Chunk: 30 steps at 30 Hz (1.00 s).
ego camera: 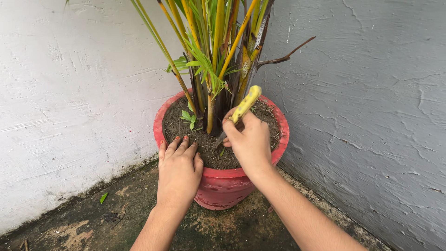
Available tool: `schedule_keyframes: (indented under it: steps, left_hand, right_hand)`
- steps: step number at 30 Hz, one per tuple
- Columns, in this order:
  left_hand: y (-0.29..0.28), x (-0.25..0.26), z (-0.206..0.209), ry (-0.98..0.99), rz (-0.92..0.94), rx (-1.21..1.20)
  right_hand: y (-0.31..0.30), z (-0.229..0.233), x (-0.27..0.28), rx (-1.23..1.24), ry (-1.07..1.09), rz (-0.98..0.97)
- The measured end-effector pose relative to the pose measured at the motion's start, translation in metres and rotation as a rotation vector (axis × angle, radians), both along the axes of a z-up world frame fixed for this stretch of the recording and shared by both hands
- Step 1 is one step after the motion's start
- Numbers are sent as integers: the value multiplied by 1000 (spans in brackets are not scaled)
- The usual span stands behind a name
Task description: The person uses a small knife to loosen soil in several potted plants, removes debris, and waters a plant with a blue mug.
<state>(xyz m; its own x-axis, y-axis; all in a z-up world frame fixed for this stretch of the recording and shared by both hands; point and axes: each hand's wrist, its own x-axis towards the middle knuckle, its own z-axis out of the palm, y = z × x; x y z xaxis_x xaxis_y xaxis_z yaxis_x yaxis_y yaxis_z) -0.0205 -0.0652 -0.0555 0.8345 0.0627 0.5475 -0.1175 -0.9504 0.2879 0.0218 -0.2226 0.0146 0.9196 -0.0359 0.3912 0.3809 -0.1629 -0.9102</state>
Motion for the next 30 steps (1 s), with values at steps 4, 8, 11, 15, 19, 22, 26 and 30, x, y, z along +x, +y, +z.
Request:
schedule_keyframes:
  steps: [4,8,11,15,19,22,26,30]
  left_hand:
    - [0,-2,-1,-22,-1,-21]
    - [1,-2,0,-16,-4,-10]
    - [-2,-1,-5,-10,10,11]
    - [0,-5,-13,34,32,53]
    - [6,9,-5,149,33,146]
    - [3,17,8,363,78,167]
    - [-7,8,40,695,88,56]
    - [-19,-8,35,719,19,105]
  right_hand:
    - [0,-1,-4,162,-17,89]
    - [2,-1,-13,51,-28,-57]
    - [2,-3,-10,7,32,-39]
    - [-11,1,-13,41,44,-92]
    - [-17,19,-19,-145,79,-122]
    - [-21,21,-18,-170,180,-103]
    - [-33,23,-8,-87,110,-15]
    - [-43,17,-2,76,344,136]
